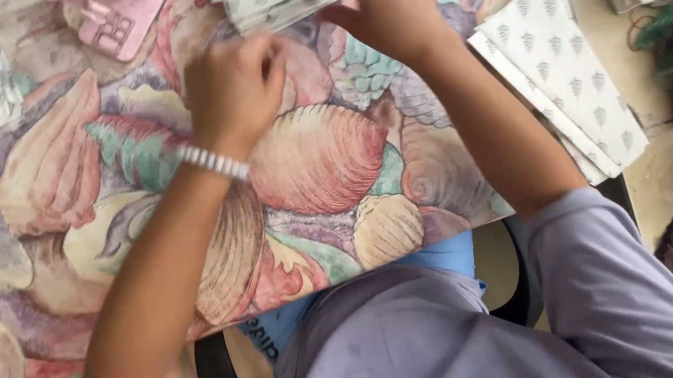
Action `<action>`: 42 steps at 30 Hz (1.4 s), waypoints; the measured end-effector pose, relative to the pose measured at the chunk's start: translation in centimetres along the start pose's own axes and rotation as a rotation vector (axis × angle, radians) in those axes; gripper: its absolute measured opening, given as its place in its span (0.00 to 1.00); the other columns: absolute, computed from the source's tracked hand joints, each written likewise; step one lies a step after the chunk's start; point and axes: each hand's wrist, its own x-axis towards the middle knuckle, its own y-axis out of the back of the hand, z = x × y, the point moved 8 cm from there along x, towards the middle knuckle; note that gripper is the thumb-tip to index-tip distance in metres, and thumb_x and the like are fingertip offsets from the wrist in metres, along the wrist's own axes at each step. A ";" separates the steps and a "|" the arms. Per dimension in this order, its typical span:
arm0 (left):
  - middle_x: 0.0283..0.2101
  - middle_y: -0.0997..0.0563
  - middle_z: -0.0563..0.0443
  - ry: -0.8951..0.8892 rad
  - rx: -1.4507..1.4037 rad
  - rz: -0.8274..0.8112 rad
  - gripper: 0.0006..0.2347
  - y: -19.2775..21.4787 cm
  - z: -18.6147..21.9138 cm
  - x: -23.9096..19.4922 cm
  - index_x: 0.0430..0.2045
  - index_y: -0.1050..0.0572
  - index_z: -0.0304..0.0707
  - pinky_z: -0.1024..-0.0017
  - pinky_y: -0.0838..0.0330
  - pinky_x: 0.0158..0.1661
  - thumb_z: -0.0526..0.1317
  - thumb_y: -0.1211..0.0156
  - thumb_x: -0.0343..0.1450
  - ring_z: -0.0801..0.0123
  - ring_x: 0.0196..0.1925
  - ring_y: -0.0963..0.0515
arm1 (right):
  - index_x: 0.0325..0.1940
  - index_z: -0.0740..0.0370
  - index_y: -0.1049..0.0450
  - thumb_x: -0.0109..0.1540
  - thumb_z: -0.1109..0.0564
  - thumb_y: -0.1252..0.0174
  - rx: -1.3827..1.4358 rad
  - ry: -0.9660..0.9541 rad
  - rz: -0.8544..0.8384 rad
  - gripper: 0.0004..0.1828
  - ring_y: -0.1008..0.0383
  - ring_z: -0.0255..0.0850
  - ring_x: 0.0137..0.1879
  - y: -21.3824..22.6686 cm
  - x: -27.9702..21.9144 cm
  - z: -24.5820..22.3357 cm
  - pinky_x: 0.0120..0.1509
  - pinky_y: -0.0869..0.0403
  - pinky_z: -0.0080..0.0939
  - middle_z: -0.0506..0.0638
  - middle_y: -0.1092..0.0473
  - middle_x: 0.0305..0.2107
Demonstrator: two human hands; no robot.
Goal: A person is seen sitting at a table, picking up printed paper sheets, applying glue to a corner using a small applicator, and folding them into a specific shape, then stacking the finished items.
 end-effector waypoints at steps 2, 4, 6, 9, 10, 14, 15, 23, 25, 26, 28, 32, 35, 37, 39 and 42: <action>0.19 0.21 0.54 -0.011 0.119 0.087 0.04 -0.5 -2.0 2.1 0.25 0.20 0.45 0.57 0.29 0.19 0.40 0.33 0.69 0.57 0.22 0.21 | 0.35 0.60 0.25 0.63 0.46 0.23 -0.172 0.144 0.032 0.20 0.30 0.49 0.30 -2.7 2.6 -1.5 0.28 0.37 0.48 0.49 0.27 0.27; 0.28 0.21 0.50 0.027 0.167 0.026 0.07 -1.9 -3.6 3.1 0.24 0.20 0.41 0.59 0.30 0.28 0.42 0.28 0.68 0.55 0.34 0.24 | 0.35 0.65 0.21 0.63 0.65 0.37 0.163 0.213 0.028 0.02 0.25 0.51 0.42 -1.9 4.4 -3.6 0.40 0.26 0.50 0.52 0.24 0.34; 0.30 0.23 0.49 0.030 0.197 0.069 0.09 -1.5 -4.3 3.8 0.24 0.20 0.39 0.58 0.30 0.31 0.43 0.26 0.68 0.53 0.37 0.26 | 0.36 0.62 0.20 0.63 0.66 0.38 0.256 0.135 0.057 0.04 0.24 0.46 0.39 -2.3 5.1 -2.2 0.41 0.26 0.45 0.49 0.22 0.35; 0.38 0.21 0.47 -0.015 0.210 0.102 0.09 -2.4 -4.7 2.9 0.30 0.18 0.38 0.58 0.27 0.37 0.42 0.24 0.66 0.52 0.44 0.25 | 0.35 0.60 0.21 0.63 0.68 0.40 0.441 -0.030 0.129 0.07 0.24 0.36 0.34 -2.8 4.2 -1.3 0.41 0.26 0.37 0.44 0.22 0.31; 0.44 0.17 0.45 -0.099 0.194 0.141 0.10 -2.4 -4.5 4.0 0.35 0.16 0.39 0.58 0.25 0.41 0.40 0.23 0.64 0.52 0.48 0.23 | 0.34 0.59 0.23 0.62 0.69 0.39 0.491 -0.092 0.209 0.07 0.26 0.31 0.32 -1.8 4.6 -0.2 0.41 0.26 0.33 0.41 0.24 0.27; 0.29 0.17 0.52 0.064 0.020 -0.007 0.08 -3.5 -5.1 4.2 0.27 0.20 0.36 0.63 0.29 0.41 0.39 0.35 0.76 0.63 0.33 0.21 | 0.40 0.63 0.32 0.64 0.70 0.33 0.636 -0.115 0.275 0.13 0.19 0.41 0.41 -1.2 3.8 -0.4 0.43 0.20 0.37 0.50 0.25 0.33; 0.25 0.19 0.52 -0.036 0.153 0.003 0.08 -3.4 -4.3 4.2 0.24 0.20 0.39 0.60 0.26 0.44 0.34 0.38 0.75 0.63 0.28 0.23 | 0.35 0.62 0.35 0.64 0.73 0.37 0.659 -0.104 0.301 0.14 0.19 0.41 0.42 -0.9 3.4 -0.5 0.45 0.20 0.37 0.50 0.26 0.31; 0.13 0.32 0.57 -0.127 0.228 0.093 0.18 -3.4 -3.7 5.3 0.13 0.26 0.45 0.63 0.26 0.40 0.29 0.43 0.77 0.69 0.17 0.36 | 0.56 0.63 0.19 0.69 0.55 0.32 0.404 0.125 0.057 0.14 0.30 0.59 0.62 -1.9 3.4 -2.2 0.63 0.27 0.59 0.62 0.30 0.58; 0.19 0.19 0.56 -0.067 0.041 0.211 0.07 -2.3 -3.8 5.1 0.26 0.15 0.45 0.64 0.28 0.36 0.38 0.31 0.75 0.68 0.21 0.25 | 0.49 0.59 0.14 0.68 0.56 0.32 0.241 0.148 0.085 0.07 0.29 0.59 0.61 -3.2 3.0 -2.2 0.56 0.24 0.60 0.62 0.28 0.57; 0.19 0.19 0.56 -0.068 0.042 0.211 0.07 -2.4 -3.7 4.9 0.26 0.15 0.45 0.64 0.28 0.36 0.38 0.31 0.75 0.68 0.21 0.25 | 0.49 0.59 0.14 0.68 0.56 0.32 0.241 0.147 0.087 0.07 0.29 0.59 0.61 -3.5 3.0 -2.3 0.56 0.24 0.60 0.62 0.28 0.57; 0.26 0.15 0.56 -0.026 0.001 0.307 0.05 -1.4 -3.8 4.8 0.26 0.16 0.43 0.64 0.31 0.46 0.32 0.23 0.66 0.66 0.29 0.20 | 0.40 0.62 0.14 0.66 0.58 0.30 0.289 0.106 0.170 0.04 0.25 0.54 0.51 -3.5 3.3 -1.7 0.49 0.22 0.53 0.56 0.24 0.49; 0.38 0.16 0.54 0.074 0.020 0.376 0.17 -1.1 -4.0 4.3 0.38 0.20 0.41 0.67 0.33 0.45 0.34 0.18 0.59 0.62 0.42 0.22 | 0.38 0.59 0.14 0.61 0.55 0.25 0.407 -0.069 0.139 0.07 0.24 0.53 0.55 -4.8 3.5 -0.2 0.56 0.25 0.51 0.58 0.21 0.44; 0.43 0.28 0.51 0.057 -0.037 0.405 0.24 0.3 -3.1 4.2 0.42 0.26 0.39 0.66 0.28 0.44 0.31 0.14 0.59 0.60 0.43 0.24 | 0.34 0.54 0.14 0.59 0.57 0.24 0.533 -0.198 0.137 0.05 0.24 0.56 0.58 -4.7 3.5 0.5 0.65 0.29 0.55 0.50 0.18 0.36; 0.41 0.33 0.45 0.008 -0.100 0.389 0.28 1.2 -2.5 4.9 0.35 0.35 0.35 0.64 0.30 0.41 0.34 0.11 0.59 0.56 0.40 0.27 | 0.37 0.63 0.16 0.62 0.58 0.26 0.603 -0.261 0.211 0.07 0.25 0.37 0.36 -3.7 3.6 0.9 0.39 0.27 0.36 0.48 0.22 0.31; 0.39 0.30 0.48 -0.021 -0.033 0.328 0.23 -0.2 -3.6 5.1 0.33 0.34 0.37 0.67 0.31 0.39 0.38 0.15 0.63 0.60 0.37 0.28 | 0.38 0.63 0.16 0.64 0.56 0.29 0.579 -0.279 0.217 0.07 0.29 0.33 0.33 -3.3 3.8 0.9 0.35 0.31 0.34 0.47 0.21 0.30; 0.38 0.23 0.51 -0.105 0.102 0.134 0.15 -2.5 -4.0 5.1 0.37 0.25 0.41 0.69 0.28 0.39 0.44 0.22 0.66 0.66 0.36 0.25 | 0.40 0.64 0.18 0.67 0.57 0.32 0.549 -0.280 0.209 0.07 0.28 0.32 0.33 -3.2 3.8 1.1 0.35 0.30 0.33 0.47 0.21 0.30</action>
